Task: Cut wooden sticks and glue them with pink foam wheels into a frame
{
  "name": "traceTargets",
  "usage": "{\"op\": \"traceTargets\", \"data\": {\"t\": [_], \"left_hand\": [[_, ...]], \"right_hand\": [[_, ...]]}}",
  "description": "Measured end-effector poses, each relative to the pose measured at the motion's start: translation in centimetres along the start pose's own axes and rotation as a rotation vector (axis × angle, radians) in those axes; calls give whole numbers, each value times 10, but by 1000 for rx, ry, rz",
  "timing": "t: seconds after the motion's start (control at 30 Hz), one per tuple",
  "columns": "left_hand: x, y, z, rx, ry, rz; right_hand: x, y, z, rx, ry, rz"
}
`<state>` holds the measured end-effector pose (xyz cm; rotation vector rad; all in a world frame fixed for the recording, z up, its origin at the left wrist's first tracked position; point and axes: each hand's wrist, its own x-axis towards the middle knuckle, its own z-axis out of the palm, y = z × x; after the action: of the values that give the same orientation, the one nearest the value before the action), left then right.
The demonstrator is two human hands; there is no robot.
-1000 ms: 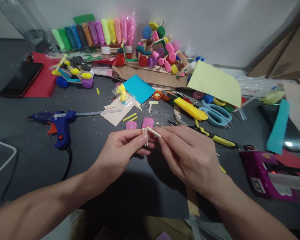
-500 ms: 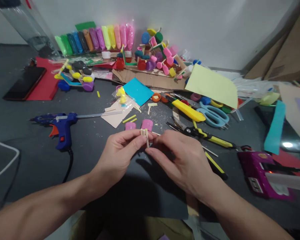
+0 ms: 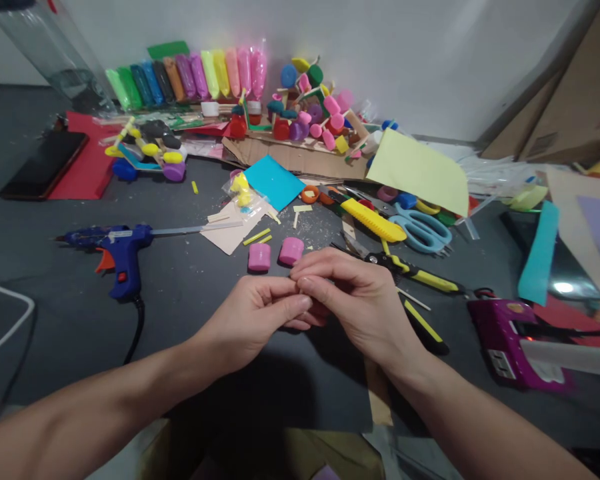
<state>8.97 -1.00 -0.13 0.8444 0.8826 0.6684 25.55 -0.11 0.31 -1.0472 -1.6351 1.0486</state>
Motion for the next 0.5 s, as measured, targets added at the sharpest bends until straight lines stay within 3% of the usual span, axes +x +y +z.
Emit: {"op": "traceTargets", "data": {"t": [0.17, 0.27, 0.4, 0.5], "left_hand": [[0, -1, 1, 0, 22, 55], [-2, 0, 1, 10, 28, 83], [-6, 0, 1, 34, 75, 165], [-10, -1, 0, 119, 77, 218]], "right_hand": [[-1, -1, 4, -7, 31, 29], [5, -13, -6, -103, 39, 40], [10, -26, -42, -514, 118, -57], [-4, -14, -77, -954, -90, -102]]}}
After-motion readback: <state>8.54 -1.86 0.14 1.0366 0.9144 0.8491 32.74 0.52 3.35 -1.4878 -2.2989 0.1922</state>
